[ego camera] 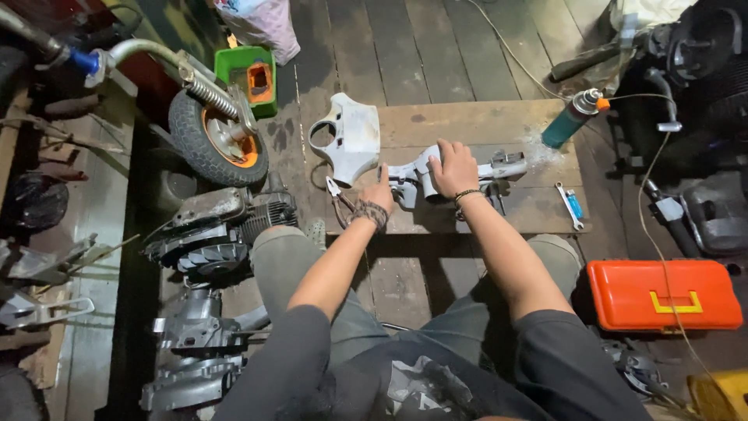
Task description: The person sits on the floor and assembles a mechanical component on a low wooden table. They align a white plastic cover with a metal frame and use a black marker to mark specific points on the assembly.
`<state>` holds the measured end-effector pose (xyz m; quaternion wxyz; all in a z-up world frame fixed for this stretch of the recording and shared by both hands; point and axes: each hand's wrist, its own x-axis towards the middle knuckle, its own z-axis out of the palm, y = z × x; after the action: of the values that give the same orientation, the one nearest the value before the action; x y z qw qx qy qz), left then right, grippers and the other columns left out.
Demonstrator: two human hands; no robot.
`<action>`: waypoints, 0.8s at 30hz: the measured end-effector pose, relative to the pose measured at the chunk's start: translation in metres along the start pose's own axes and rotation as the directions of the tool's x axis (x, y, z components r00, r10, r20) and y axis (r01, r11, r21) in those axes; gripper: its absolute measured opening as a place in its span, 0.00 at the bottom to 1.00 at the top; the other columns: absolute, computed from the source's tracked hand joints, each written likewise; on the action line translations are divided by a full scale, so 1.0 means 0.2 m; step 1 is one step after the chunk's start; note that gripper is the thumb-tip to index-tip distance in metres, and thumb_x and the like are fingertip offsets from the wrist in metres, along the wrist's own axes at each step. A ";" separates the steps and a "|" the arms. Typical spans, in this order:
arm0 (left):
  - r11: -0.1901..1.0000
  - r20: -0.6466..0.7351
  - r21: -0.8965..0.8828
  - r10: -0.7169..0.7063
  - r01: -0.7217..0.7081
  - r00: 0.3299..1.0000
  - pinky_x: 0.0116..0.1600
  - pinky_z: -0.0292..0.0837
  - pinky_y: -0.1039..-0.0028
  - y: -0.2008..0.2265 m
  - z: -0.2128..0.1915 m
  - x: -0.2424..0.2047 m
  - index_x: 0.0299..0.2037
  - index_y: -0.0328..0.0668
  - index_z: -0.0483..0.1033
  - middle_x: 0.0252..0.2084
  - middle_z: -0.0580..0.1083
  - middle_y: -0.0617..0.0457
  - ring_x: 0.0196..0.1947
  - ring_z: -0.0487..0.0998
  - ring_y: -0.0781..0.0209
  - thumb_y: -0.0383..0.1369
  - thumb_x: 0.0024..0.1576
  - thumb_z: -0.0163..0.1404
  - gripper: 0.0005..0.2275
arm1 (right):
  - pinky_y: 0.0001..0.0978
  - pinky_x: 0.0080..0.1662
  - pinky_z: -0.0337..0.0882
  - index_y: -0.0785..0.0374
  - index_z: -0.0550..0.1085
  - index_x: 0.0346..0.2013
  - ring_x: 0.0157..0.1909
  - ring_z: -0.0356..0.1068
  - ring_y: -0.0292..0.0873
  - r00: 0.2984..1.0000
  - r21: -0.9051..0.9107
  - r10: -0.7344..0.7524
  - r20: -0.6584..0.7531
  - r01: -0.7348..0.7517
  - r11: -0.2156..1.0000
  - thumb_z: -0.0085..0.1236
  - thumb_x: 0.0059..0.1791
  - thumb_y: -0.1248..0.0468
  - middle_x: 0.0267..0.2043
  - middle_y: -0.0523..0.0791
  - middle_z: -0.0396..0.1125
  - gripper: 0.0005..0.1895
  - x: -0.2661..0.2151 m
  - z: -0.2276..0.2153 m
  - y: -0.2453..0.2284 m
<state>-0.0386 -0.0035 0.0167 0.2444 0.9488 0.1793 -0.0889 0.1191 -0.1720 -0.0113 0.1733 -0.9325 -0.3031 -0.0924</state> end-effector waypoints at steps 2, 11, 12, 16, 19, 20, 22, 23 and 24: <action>1.000 -0.008 0.002 -0.003 0.003 1.000 0.45 0.76 0.59 -0.01 0.05 0.06 0.76 0.38 0.42 0.31 0.77 0.36 0.31 0.80 0.45 0.29 0.68 0.38 0.27 | 0.49 0.52 0.72 0.54 0.69 0.63 0.54 0.68 0.54 1.000 -0.002 0.001 -0.001 -0.001 1.000 0.47 0.55 0.43 0.50 0.48 0.65 0.27 0.00 0.01 0.02; 0.994 0.052 0.108 0.002 -0.008 0.999 0.45 0.77 0.52 -0.01 0.13 -0.07 0.77 0.45 0.39 0.39 0.78 0.35 0.40 0.82 0.39 0.35 0.68 0.36 0.28 | 0.49 0.53 0.71 0.50 0.70 0.63 0.56 0.68 0.53 0.998 0.039 0.057 -0.004 -0.057 0.998 0.46 0.55 0.43 0.52 0.47 0.66 0.26 0.00 0.00 0.00; 0.992 0.061 0.129 0.003 -0.010 0.998 0.47 0.77 0.51 -0.02 0.14 -0.06 0.77 0.45 0.39 0.41 0.78 0.34 0.42 0.82 0.37 0.35 0.68 0.35 0.28 | 0.49 0.54 0.71 0.49 0.70 0.63 0.57 0.68 0.53 0.997 0.048 0.080 0.001 -0.080 0.996 0.45 0.55 0.44 0.52 0.46 0.66 0.25 -0.03 -0.02 -0.02; 0.999 -0.012 -0.051 0.003 -0.004 1.000 0.44 0.77 0.56 0.00 -0.01 -0.05 0.77 0.40 0.43 0.34 0.77 0.33 0.35 0.81 0.39 0.30 0.68 0.36 0.26 | 0.48 0.53 0.70 0.50 0.70 0.64 0.56 0.67 0.52 0.998 0.041 0.070 -0.002 -0.070 0.997 0.46 0.55 0.44 0.52 0.46 0.66 0.25 -0.03 0.00 0.00; 0.999 -0.002 0.007 -0.041 0.041 0.999 0.51 0.75 0.53 0.01 0.03 0.01 0.77 0.40 0.39 0.35 0.78 0.37 0.37 0.81 0.41 0.32 0.68 0.36 0.28 | 0.50 0.53 0.70 0.50 0.69 0.64 0.56 0.67 0.54 0.998 0.051 0.063 0.029 -0.065 0.997 0.45 0.56 0.44 0.53 0.46 0.65 0.26 0.00 0.00 0.00; 0.999 -0.007 -0.014 -0.030 0.030 1.000 0.47 0.76 0.56 0.03 0.03 -0.02 0.77 0.40 0.40 0.33 0.77 0.37 0.34 0.81 0.44 0.32 0.68 0.35 0.27 | 0.50 0.53 0.70 0.49 0.70 0.63 0.56 0.67 0.53 0.997 0.053 0.075 0.010 -0.075 0.996 0.46 0.55 0.44 0.52 0.46 0.66 0.25 0.01 0.02 0.00; 0.999 -0.012 -0.036 -0.008 0.008 1.000 0.44 0.77 0.58 0.04 0.05 -0.05 0.77 0.41 0.42 0.32 0.77 0.37 0.32 0.80 0.46 0.31 0.69 0.35 0.26 | 0.51 0.53 0.70 0.48 0.71 0.62 0.55 0.68 0.53 0.996 0.048 0.093 -0.015 -0.092 0.995 0.47 0.55 0.44 0.52 0.46 0.66 0.24 0.02 0.03 0.00; 0.998 0.034 -0.063 -0.014 0.017 0.999 0.45 0.77 0.56 0.04 0.07 -0.06 0.77 0.43 0.41 0.32 0.77 0.38 0.33 0.81 0.45 0.33 0.69 0.33 0.26 | 0.51 0.54 0.70 0.48 0.71 0.62 0.56 0.68 0.53 0.994 0.073 0.109 0.010 -0.109 0.991 0.47 0.55 0.44 0.53 0.46 0.67 0.24 0.02 0.03 0.00; 0.995 0.072 -0.092 -0.018 0.025 0.997 0.45 0.77 0.54 0.04 0.08 -0.06 0.77 0.45 0.41 0.33 0.77 0.40 0.34 0.81 0.45 0.35 0.69 0.32 0.26 | 0.51 0.55 0.69 0.47 0.71 0.62 0.57 0.68 0.53 0.993 0.095 0.118 0.028 -0.120 0.988 0.47 0.55 0.44 0.54 0.45 0.67 0.24 0.05 0.02 -0.01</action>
<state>-0.0486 -0.0219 0.0100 0.2935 0.9306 0.1847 -0.1170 0.1253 -0.1643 -0.0110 0.2199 -0.9404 -0.2530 -0.0566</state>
